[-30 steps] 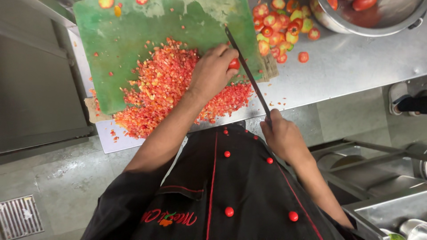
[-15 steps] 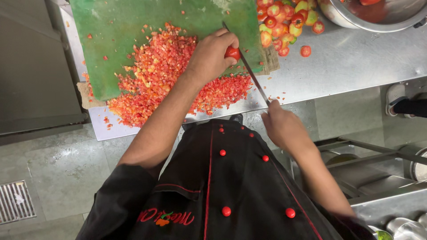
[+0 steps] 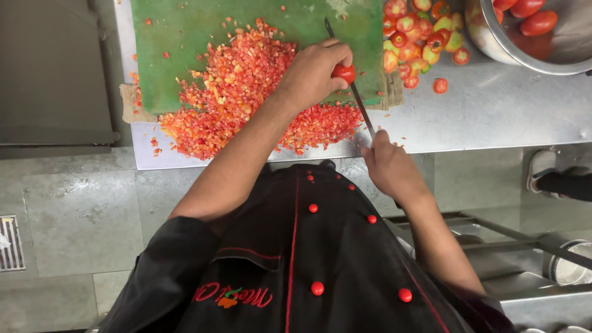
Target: The person repeatedly picks up whole tomatoes from a metal bowl and dices them on a green cutting board using a knife. The diced tomatoes accumulate on the board throughout the clip.
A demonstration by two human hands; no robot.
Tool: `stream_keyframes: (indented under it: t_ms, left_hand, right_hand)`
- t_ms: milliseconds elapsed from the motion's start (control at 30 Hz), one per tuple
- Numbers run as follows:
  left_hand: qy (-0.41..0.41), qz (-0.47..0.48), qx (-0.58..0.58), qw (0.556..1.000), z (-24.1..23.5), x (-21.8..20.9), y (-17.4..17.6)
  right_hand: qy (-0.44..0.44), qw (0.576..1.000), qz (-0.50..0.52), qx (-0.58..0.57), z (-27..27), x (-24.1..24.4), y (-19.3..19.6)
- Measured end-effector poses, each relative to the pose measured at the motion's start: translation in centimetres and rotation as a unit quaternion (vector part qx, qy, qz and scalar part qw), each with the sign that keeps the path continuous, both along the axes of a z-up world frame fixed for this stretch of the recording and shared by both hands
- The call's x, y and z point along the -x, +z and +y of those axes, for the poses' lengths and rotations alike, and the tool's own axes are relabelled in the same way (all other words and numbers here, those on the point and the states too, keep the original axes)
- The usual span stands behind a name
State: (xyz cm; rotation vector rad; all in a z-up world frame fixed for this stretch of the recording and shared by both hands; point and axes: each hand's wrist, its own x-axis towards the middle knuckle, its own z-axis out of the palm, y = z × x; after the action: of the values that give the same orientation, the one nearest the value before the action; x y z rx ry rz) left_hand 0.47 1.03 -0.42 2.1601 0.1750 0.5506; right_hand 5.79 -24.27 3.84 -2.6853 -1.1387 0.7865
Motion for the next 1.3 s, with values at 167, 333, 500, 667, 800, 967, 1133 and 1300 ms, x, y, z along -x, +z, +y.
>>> stream_keyframes:
  t_ms: [167,333,500,667,800,967,1133,1300]
  left_hand:
    - [0.001,0.004,-0.001,1.000,0.1,0.3,0.1]
    - [0.009,0.000,0.012,1.000,-0.1,0.2,-0.6]
    - [0.029,-0.024,-0.024,0.999,-0.6,0.3,-1.1]
    - [0.028,-0.039,0.021,0.999,-1.2,-2.3,-1.8]
    - [0.071,0.037,0.015,0.997,-3.4,-2.1,-1.3]
    - [0.076,0.014,-0.006,0.997,-4.0,1.7,-0.4]
    - [0.079,0.015,-0.038,0.996,-3.1,1.2,1.2]
    - [-0.004,0.022,-0.039,0.999,-1.7,1.1,2.3]
  right_hand:
    - [-0.007,0.999,0.004,-0.032,-3.7,0.5,4.6]
    - [0.006,1.000,0.003,0.014,-2.4,0.2,3.2]
    - [-0.037,0.999,0.001,-0.022,0.0,0.2,2.5]
    - [-0.228,0.971,0.064,0.012,-3.6,1.0,5.3]
    - [-0.097,0.994,0.020,-0.041,-4.6,1.2,3.2]
    - [-0.060,0.994,0.052,-0.076,-3.2,2.2,0.5]
    - [-0.073,0.993,0.053,-0.072,-2.0,1.5,0.7]
    - [-0.068,0.997,0.032,-0.026,-3.3,1.6,4.0]
